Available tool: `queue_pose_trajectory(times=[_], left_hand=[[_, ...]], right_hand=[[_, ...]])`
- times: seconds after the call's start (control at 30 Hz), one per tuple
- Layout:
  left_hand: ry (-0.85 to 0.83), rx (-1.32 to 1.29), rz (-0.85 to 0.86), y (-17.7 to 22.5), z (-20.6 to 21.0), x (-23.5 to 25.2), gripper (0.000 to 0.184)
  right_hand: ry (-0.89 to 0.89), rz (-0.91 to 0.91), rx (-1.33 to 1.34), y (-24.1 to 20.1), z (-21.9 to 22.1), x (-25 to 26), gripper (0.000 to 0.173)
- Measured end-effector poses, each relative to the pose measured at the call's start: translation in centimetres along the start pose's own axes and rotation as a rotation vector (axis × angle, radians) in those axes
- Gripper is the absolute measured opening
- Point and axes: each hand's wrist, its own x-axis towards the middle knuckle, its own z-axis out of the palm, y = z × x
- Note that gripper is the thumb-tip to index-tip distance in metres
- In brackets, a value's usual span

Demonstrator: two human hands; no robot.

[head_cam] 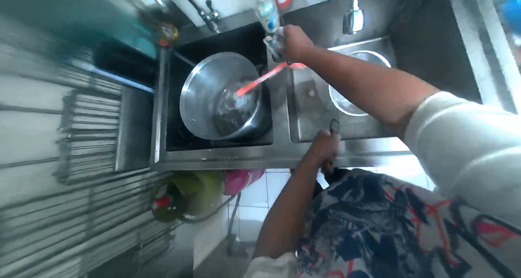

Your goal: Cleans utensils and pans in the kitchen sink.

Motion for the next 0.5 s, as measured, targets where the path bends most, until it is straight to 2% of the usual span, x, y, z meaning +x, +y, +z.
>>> queue_pose_trajectory(times=[0.13,0.23,0.37,0.5], left_hand=[[-0.053,-0.073,0.013,0.1,-1.3,-1.1,0.025],[-0.07,-0.072,0.028,-1.0,-2.7,-1.0,0.026],[-0.084,-0.032,0.029,-2.0,-4.7,-1.4,0.026],[-0.114,0.012,0.051,-2.2,-6.2,-2.0,0.026]], right_hand=[[0.016,0.097,-0.174,-2.3,1.9,5.9,0.043],[0.021,0.127,-0.305,-0.8,4.7,7.9,0.056],[0.001,-0.003,-0.554,1.5,7.3,8.0,0.031],[-0.091,-0.04,-0.696,2.4,7.7,7.5,0.033]])
